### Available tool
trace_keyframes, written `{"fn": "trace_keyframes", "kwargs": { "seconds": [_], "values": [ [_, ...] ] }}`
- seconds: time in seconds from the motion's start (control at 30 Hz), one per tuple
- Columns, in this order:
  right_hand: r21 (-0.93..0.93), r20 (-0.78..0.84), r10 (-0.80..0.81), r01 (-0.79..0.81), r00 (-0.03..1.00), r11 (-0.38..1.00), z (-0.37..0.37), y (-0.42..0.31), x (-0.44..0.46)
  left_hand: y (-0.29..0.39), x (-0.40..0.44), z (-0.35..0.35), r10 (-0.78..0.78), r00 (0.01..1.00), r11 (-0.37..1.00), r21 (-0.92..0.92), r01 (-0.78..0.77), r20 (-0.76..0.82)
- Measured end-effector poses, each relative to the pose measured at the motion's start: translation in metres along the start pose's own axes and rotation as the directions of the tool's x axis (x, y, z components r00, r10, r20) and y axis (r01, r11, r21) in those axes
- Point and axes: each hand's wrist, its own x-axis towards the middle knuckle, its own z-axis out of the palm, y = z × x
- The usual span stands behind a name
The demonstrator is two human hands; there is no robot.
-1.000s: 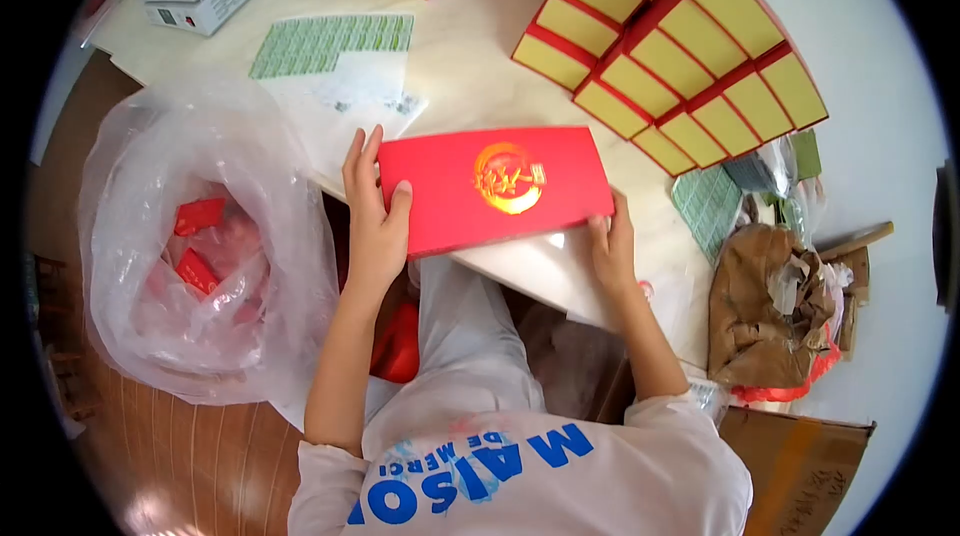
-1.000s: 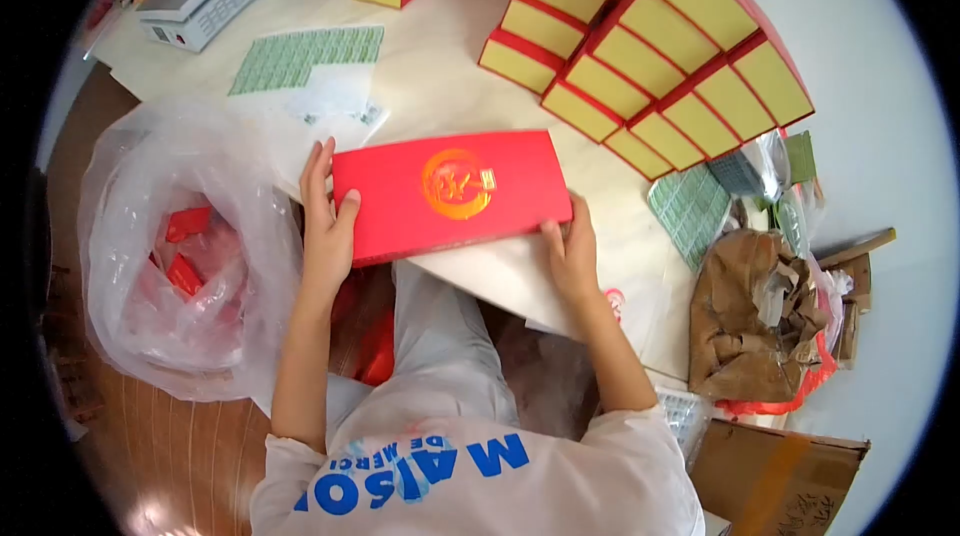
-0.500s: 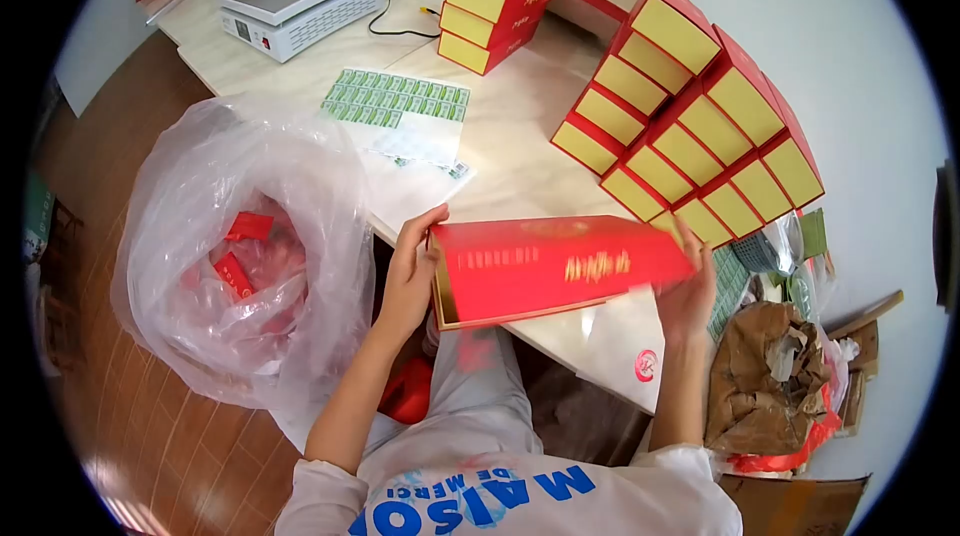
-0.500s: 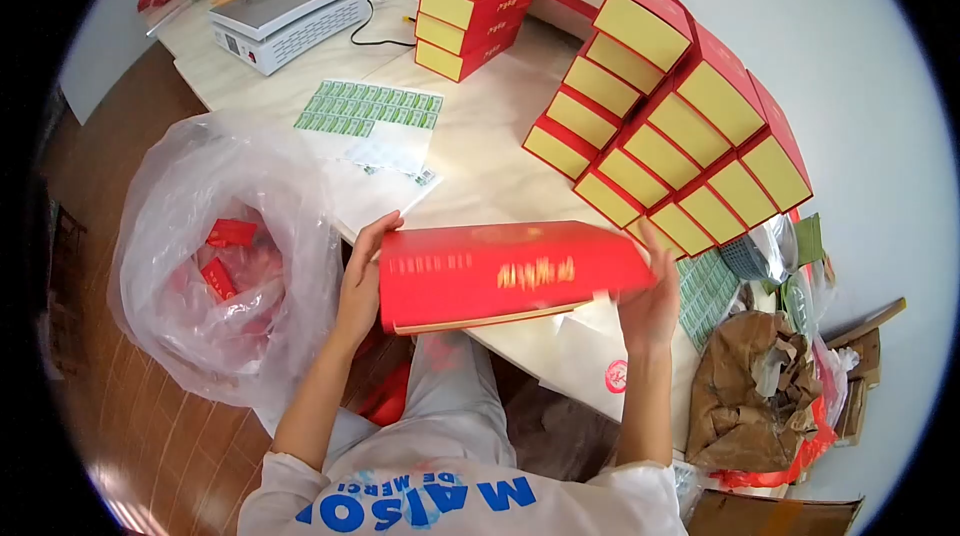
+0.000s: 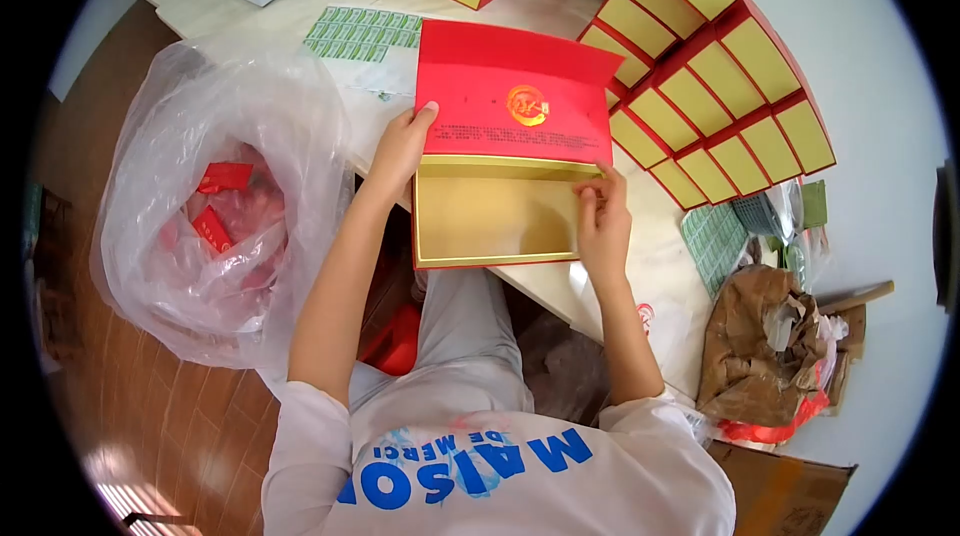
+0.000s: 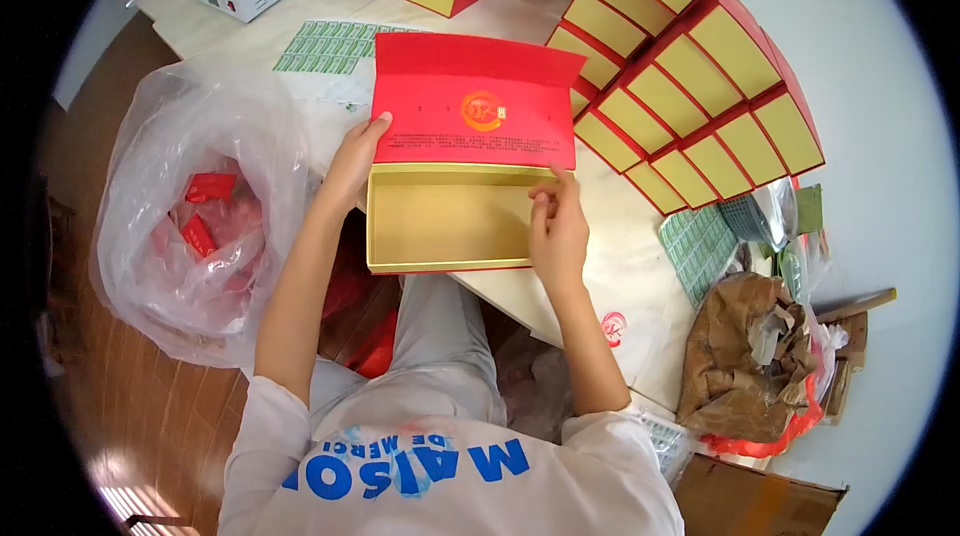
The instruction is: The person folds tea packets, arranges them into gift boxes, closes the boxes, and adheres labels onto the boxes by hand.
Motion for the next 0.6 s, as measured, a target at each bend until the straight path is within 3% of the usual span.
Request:
{"fn": "trace_keyframes", "kwargs": {
  "seconds": [0.03, 0.07, 0.13, 0.17, 0.2, 0.27, 0.3, 0.4, 0.5, 0.57, 0.6],
  "values": [
    [-0.161, 0.015, -0.072, 0.073, 0.997, 0.984, 0.002, -0.002, -0.003, -0.005, 0.004, -0.002, -0.056, 0.997, 0.989, -0.133, 0.061, 0.044],
    [-0.315, 0.044, -0.145, 0.152, 0.988, 0.937, 0.003, -0.004, -0.005, -0.004, 0.004, -0.003, -0.054, 0.998, 0.988, -0.142, 0.057, 0.029],
    [-0.314, 0.058, -0.16, 0.17, 0.985, 0.934, 0.005, -0.002, -0.006, -0.005, 0.002, -0.002, -0.138, 0.987, 0.958, -0.243, 0.154, 0.082],
    [-0.279, 0.035, -0.101, 0.107, 0.994, 0.954, 0.003, -0.003, -0.005, -0.017, 0.006, -0.001, -0.066, 0.99, 0.943, -0.317, 0.103, 0.125],
    [-0.235, 0.03, -0.045, 0.051, 0.999, 0.971, 0.003, -0.003, -0.005, -0.018, -0.001, 0.005, 0.003, 0.999, 0.948, -0.319, 0.011, 0.044],
    [-0.262, 0.016, -0.045, 0.047, 0.999, 0.964, 0.001, 0.003, -0.002, -0.022, -0.016, 0.006, 0.229, 0.967, 0.973, -0.009, -0.231, -0.112],
    [-0.249, -0.024, -0.128, 0.118, 0.991, 0.961, 0.002, 0.005, -0.001, -0.019, -0.038, 0.006, 0.349, 0.919, 0.935, 0.143, -0.326, -0.186],
    [-0.194, -0.203, -0.34, 0.302, 0.918, 0.933, 0.016, -0.001, -0.012, -0.02, -0.101, -0.018, 0.472, 0.843, 0.881, 0.112, -0.459, -0.256],
    [0.052, -0.236, -0.315, 0.336, 0.919, 0.941, 0.054, -0.051, -0.046, -0.048, -0.16, -0.054, 0.459, 0.847, 0.888, 0.103, -0.449, -0.268],
    [0.374, -0.119, -0.304, 0.327, 0.945, 0.868, 0.103, -0.089, -0.076, -0.07, -0.191, -0.072, 0.339, 0.845, 0.932, 0.021, -0.363, -0.414],
    [0.42, 0.082, -0.372, 0.306, 0.925, 0.854, 0.125, -0.099, -0.085, -0.077, -0.204, -0.08, 0.338, 0.844, 0.932, 0.023, -0.362, -0.415]
  ]
}}
